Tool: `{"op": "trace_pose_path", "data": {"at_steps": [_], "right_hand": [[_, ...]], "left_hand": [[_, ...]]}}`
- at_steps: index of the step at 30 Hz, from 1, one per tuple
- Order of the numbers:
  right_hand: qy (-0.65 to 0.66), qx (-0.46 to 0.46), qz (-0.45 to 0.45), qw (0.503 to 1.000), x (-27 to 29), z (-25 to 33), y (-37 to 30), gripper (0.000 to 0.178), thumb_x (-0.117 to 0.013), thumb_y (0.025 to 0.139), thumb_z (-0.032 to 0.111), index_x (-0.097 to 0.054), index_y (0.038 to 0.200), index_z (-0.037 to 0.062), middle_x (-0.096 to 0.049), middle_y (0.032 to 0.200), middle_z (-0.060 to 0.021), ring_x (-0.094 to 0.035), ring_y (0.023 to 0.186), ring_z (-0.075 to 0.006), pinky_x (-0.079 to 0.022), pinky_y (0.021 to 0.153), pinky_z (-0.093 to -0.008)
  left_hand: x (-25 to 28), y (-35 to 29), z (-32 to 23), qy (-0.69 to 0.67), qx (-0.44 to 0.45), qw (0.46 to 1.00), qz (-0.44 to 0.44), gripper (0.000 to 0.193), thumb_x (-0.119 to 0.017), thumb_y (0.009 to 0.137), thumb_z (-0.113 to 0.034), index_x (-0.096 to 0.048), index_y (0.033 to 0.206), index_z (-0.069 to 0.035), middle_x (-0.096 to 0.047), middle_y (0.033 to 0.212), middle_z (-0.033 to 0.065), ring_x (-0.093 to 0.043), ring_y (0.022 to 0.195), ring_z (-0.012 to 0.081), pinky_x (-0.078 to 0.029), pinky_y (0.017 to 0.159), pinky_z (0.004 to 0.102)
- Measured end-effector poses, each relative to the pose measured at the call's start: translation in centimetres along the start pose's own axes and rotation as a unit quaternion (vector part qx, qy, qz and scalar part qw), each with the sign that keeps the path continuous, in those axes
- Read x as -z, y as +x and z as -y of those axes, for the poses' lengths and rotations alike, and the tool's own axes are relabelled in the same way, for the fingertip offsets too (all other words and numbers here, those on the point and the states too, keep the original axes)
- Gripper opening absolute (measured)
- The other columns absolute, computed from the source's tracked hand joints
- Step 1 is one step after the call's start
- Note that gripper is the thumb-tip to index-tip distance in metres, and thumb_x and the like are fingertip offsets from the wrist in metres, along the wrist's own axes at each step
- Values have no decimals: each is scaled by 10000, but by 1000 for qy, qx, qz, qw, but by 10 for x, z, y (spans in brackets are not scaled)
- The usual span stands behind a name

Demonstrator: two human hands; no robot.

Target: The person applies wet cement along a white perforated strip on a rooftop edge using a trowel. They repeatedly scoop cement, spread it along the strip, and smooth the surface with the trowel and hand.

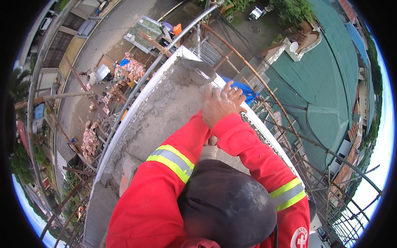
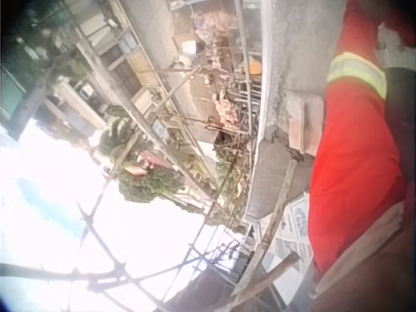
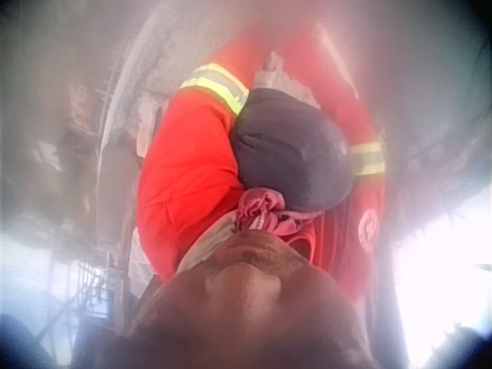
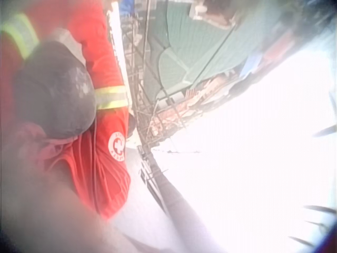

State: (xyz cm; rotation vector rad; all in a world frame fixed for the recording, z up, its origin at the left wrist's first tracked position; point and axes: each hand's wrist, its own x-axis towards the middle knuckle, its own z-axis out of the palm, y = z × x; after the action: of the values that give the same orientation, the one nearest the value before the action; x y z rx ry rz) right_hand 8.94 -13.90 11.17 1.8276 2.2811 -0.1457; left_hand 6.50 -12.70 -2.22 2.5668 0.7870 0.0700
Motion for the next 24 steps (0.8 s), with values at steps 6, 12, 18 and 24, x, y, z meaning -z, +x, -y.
{"op": "trace_pose_path", "data": {"at_steps": [6,12,18,24], "right_hand": [[44,-11,16,999,-1,-2,5,534,-532,747,118,-429,1247,-39,-540,1065,-280,-541,1021,-432,-402,854,-563],[23,-38,73,996,20,9,8,536,-520,735,99,-442,1261,33,-516,1127,-275,-477,1080,-458,-385,813,-607],[9,-36,39,999,23,13,6,544,-549,708,102,-460,1242,47,-493,1160,-276,-476,1061,-469,-379,824,-584],[42,-25,63,997,14,6,10,589,-585,695,124,-445,1259,31,-528,1097,-271,-495,1055,-455,-375,849,-578]], "left_hand": [[0,-1,-1,-1,0,1000,5,488,-517,814,-532,-540,1089,-129,-508,1027,92,-502,1062,262,-201,1012,531],[0,-1,-3,-3,1,1000,11,495,-514,815,-536,-542,1092,-126,-509,1037,96,-499,1070,264,-195,1016,531],[-1,-2,-6,-5,3,1000,14,503,-511,816,-540,-544,1095,-123,-511,1048,99,-497,1078,267,-189,1021,530],[-1,-2,-7,-5,2,1000,17,510,-509,817,-544,-545,1098,-120,-512,1059,103,-495,1086,269,-183,1025,530]]}}
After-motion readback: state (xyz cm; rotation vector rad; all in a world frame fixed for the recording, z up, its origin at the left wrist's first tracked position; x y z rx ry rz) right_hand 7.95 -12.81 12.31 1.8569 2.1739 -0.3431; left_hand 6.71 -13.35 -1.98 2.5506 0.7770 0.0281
